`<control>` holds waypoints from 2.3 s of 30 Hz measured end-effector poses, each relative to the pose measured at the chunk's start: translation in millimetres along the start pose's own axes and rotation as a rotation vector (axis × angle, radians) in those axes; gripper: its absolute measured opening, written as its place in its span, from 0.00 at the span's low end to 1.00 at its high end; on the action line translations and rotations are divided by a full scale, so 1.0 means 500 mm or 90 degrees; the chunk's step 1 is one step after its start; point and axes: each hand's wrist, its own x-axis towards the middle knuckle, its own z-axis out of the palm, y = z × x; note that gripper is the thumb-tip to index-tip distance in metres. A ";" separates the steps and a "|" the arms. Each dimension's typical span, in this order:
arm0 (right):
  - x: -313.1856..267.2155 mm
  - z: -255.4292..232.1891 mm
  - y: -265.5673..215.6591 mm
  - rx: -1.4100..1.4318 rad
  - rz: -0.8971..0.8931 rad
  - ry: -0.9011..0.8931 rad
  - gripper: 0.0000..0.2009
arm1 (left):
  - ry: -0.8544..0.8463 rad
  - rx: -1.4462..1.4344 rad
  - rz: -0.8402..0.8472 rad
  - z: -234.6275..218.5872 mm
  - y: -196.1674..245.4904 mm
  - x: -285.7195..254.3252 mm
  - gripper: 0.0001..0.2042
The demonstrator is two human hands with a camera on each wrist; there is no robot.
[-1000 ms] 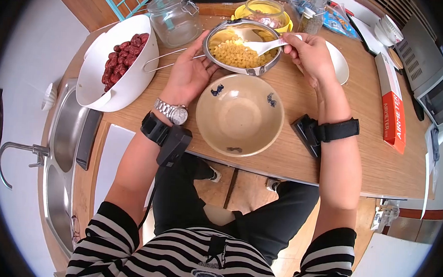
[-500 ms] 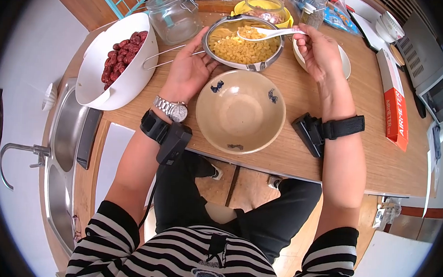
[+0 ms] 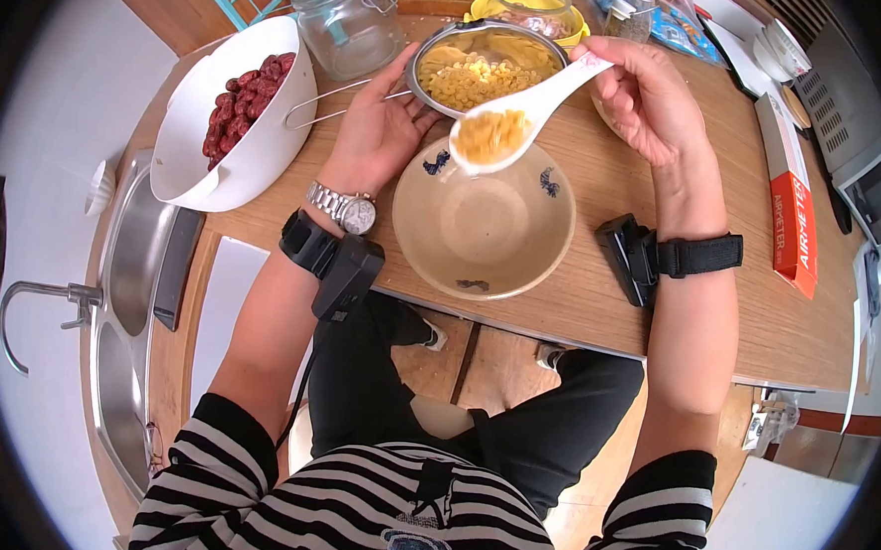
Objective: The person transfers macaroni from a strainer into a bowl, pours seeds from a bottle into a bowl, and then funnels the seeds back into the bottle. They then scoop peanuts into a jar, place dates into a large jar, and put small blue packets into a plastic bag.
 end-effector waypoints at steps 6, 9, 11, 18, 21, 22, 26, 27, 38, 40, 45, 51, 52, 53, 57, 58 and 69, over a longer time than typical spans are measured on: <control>-0.010 0.016 0.000 -0.240 0.024 -0.161 0.09 | 0.006 0.005 0.004 0.004 0.001 -0.003 0.14; -0.016 0.016 0.003 -0.235 -0.016 -0.162 0.09 | -0.003 0.001 0.005 0.004 0.001 -0.003 0.14; -0.016 0.016 0.004 -0.215 -0.038 -0.153 0.09 | -0.019 0.012 0.000 -0.001 -0.001 0.001 0.16; 0.009 0.015 0.010 -0.303 -0.205 0.051 0.09 | -0.018 0.037 0.005 -0.004 -0.004 0.003 0.17; 0.019 0.011 0.029 -0.504 -0.243 0.167 0.09 | -0.027 0.039 0.008 -0.006 -0.003 0.002 0.18; 0.019 0.010 0.030 -0.506 -0.242 0.169 0.09 | -0.029 0.038 0.006 -0.005 -0.003 0.002 0.18; 0.022 0.005 0.037 -0.581 -0.200 0.182 0.10 | -0.020 0.036 0.001 -0.006 -0.003 0.004 0.18; 0.022 0.008 0.039 -0.567 -0.169 0.188 0.10 | -0.024 0.033 0.000 -0.007 -0.003 0.004 0.18; 0.035 -0.006 0.055 -0.280 -0.044 0.239 0.09 | -0.026 0.040 0.004 -0.004 -0.001 0.002 0.18; 0.035 -0.006 0.054 -0.245 -0.023 0.257 0.08 | -0.027 0.042 0.004 -0.002 0.000 0.001 0.18; 0.036 -0.021 0.057 -0.141 -0.042 0.307 0.09 | 0.018 0.028 0.000 0.007 0.002 -0.003 0.15; 0.037 -0.025 0.050 -0.045 -0.089 0.348 0.09 | 0.014 0.032 0.004 0.005 0.001 -0.001 0.15; 0.037 -0.025 0.049 -0.039 -0.094 0.347 0.09 | 0.014 0.032 0.003 0.005 0.001 0.000 0.15; 0.037 -0.025 0.047 -0.039 -0.094 0.348 0.09 | 0.017 0.032 0.004 0.004 0.001 0.000 0.15; 0.036 -0.038 0.042 -0.026 -0.105 0.306 0.09 | 0.020 0.030 0.002 0.004 0.001 0.001 0.15; 0.036 -0.041 0.041 -0.020 -0.108 0.288 0.09 | 0.021 0.031 0.003 0.004 0.001 0.001 0.15; 0.023 -0.034 0.016 0.044 -0.116 0.206 0.10 | -0.017 0.028 -0.002 -0.003 -0.001 0.002 0.17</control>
